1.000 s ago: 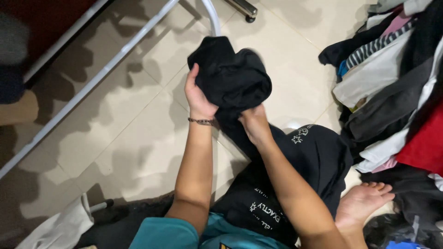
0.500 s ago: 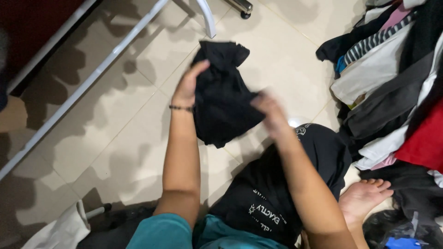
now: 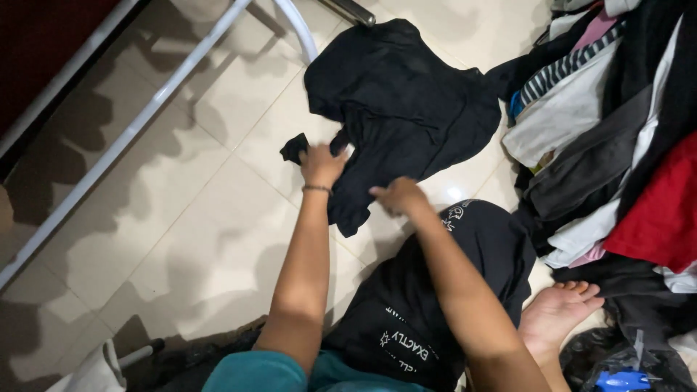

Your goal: A person sitting on the floor tags various clothing items with a tagging gun and then folds them.

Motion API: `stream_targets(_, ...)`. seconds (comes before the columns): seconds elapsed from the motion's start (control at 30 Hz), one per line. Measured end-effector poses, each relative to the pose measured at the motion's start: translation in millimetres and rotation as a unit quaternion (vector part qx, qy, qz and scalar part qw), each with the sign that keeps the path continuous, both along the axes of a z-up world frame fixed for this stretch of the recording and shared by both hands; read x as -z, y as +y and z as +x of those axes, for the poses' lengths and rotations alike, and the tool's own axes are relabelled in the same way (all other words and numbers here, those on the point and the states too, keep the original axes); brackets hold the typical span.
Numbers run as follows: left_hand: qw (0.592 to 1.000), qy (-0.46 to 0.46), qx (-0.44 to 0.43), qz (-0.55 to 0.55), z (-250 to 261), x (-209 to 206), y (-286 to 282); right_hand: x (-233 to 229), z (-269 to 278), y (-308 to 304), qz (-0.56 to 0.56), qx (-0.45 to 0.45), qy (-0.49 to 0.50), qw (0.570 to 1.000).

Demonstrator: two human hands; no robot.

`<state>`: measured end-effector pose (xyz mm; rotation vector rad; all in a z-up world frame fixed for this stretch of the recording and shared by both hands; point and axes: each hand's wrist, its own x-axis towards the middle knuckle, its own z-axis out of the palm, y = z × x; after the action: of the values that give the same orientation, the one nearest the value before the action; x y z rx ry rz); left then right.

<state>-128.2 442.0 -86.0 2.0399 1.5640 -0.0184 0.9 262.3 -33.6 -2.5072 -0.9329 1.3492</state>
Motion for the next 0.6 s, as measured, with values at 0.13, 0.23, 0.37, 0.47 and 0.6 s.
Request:
stream_targets(0.13,0.995,0.058,0.065,0.044,-21.6,0.9,-25.4,29.6,-36.4,17.4,-0.023,-0.041,-0.022,0.999)
stream_targets(0.23,0.991,0.003,0.090,-0.102,-45.6,17.4,-4.4,82.4,-38.2,17.7,0.098,0.023,-0.020,0.995)
stream_targets(0.37,0.984,0.055,0.049,-0.163,-76.2,-19.9,19.0,14.5,-19.3,-6.3,0.121,0.066,0.356,0.924)
stream_targets(0.47,0.993,0.102,0.022,-0.057,-58.3,-23.0,28.2,-33.9,-17.7,-9.7,0.031,0.083,0.201,0.976)
stream_targets(0.6,0.998,0.016,-0.039,-0.055,-30.4,8.4,26.1,41.3,8.4,3.5,0.085,0.113,-0.100,0.985)
